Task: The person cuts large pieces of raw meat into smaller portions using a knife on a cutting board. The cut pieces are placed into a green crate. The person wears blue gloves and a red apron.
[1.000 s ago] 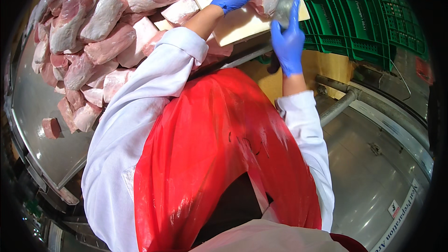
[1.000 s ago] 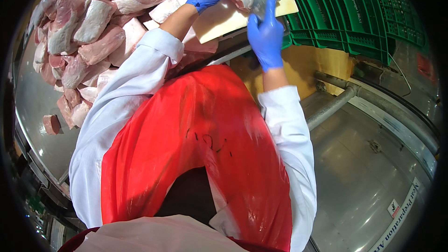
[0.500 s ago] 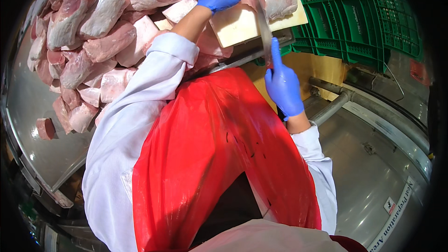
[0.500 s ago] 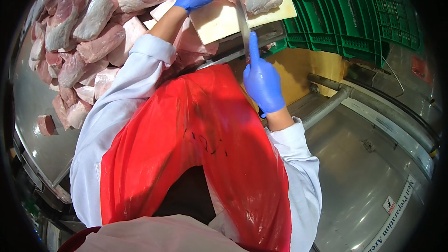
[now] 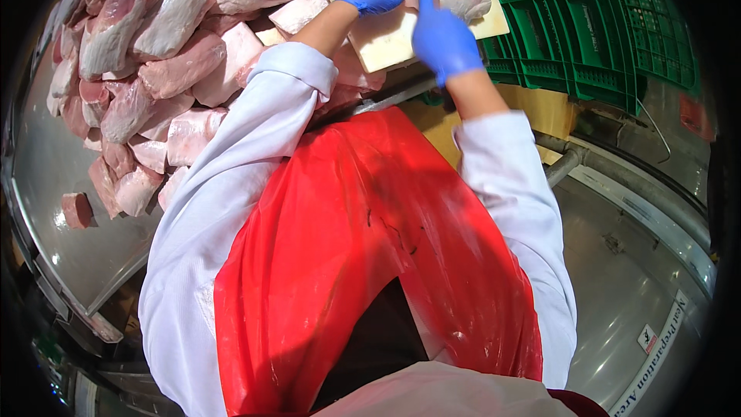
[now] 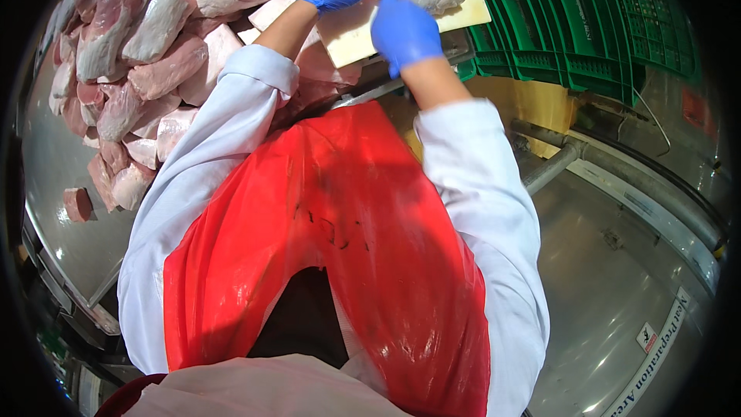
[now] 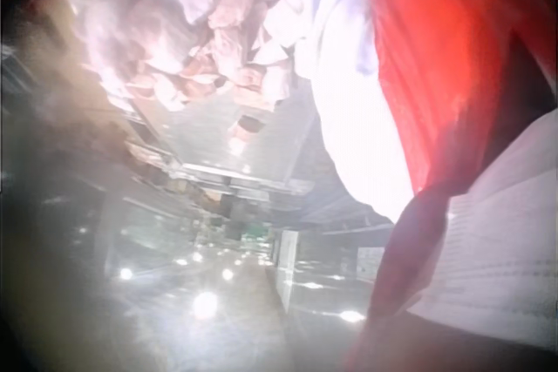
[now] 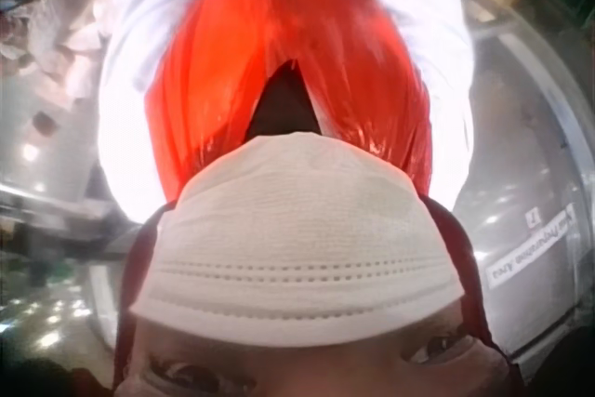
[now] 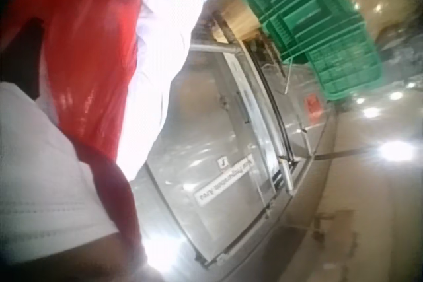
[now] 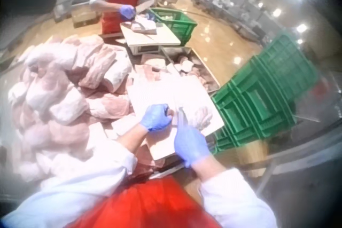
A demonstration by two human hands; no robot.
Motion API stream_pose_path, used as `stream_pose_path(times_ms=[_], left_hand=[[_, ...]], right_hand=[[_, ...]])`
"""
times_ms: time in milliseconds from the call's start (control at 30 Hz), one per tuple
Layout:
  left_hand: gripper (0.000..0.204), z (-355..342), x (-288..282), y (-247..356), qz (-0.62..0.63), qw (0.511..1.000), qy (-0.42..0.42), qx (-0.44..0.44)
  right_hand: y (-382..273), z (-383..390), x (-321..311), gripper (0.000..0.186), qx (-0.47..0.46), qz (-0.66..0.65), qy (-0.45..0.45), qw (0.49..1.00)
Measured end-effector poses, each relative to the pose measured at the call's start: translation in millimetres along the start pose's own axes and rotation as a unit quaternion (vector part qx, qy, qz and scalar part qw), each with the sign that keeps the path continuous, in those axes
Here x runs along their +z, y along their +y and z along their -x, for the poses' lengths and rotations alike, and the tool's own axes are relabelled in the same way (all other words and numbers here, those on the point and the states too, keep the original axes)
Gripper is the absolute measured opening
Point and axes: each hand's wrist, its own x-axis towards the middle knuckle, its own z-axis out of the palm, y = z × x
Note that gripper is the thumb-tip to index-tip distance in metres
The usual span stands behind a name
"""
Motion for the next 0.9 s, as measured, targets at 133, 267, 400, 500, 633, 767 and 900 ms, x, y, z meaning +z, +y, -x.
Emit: stream_pose_path(times_ms=[133,267,400,500,633,767,900], left_hand=[[0.031,11.0,-3.5,9.3,0.002,1.0,0.021,-0.006],[0.031,17.2,-9.2,9.5,-0.007,0.999,0.029,-0.032],[0.029,27.8,-24.5,11.8,-0.009,0.997,0.052,-0.058],[0.032,57.3,-35.4,-1.4,0.204,0.97,0.119,-0.061],[0.029,150.1,-84.4,-26.7,0.406,0.889,0.202,-0.06],[0.025,290.8,-120.3,-15.9,0.443,0.792,0.38,-0.18],[0.025,485.4,-105.4,-85.5,0.405,0.797,0.379,-0.24]], right_hand=[[15.3,86.5,-39.5,0.077,-0.02,0.094,-0.166,0.982],[46.5,127.2,-60.8,0.084,-0.035,0.177,-0.224,0.958],[90.7,154.2,-60.9,0.087,-0.07,0.189,-0.206,0.958],[138.1,168.6,-52.4,0.086,-0.14,0.1,-0.152,0.973],[171.3,171.3,-39.5,0.084,-0.013,-0.24,-0.152,0.959],[192.5,145.5,-20.0,0.08,0.021,-0.358,-0.052,0.932],[214.6,105.7,1.8,0.078,-0.079,-0.339,0.034,0.937]])
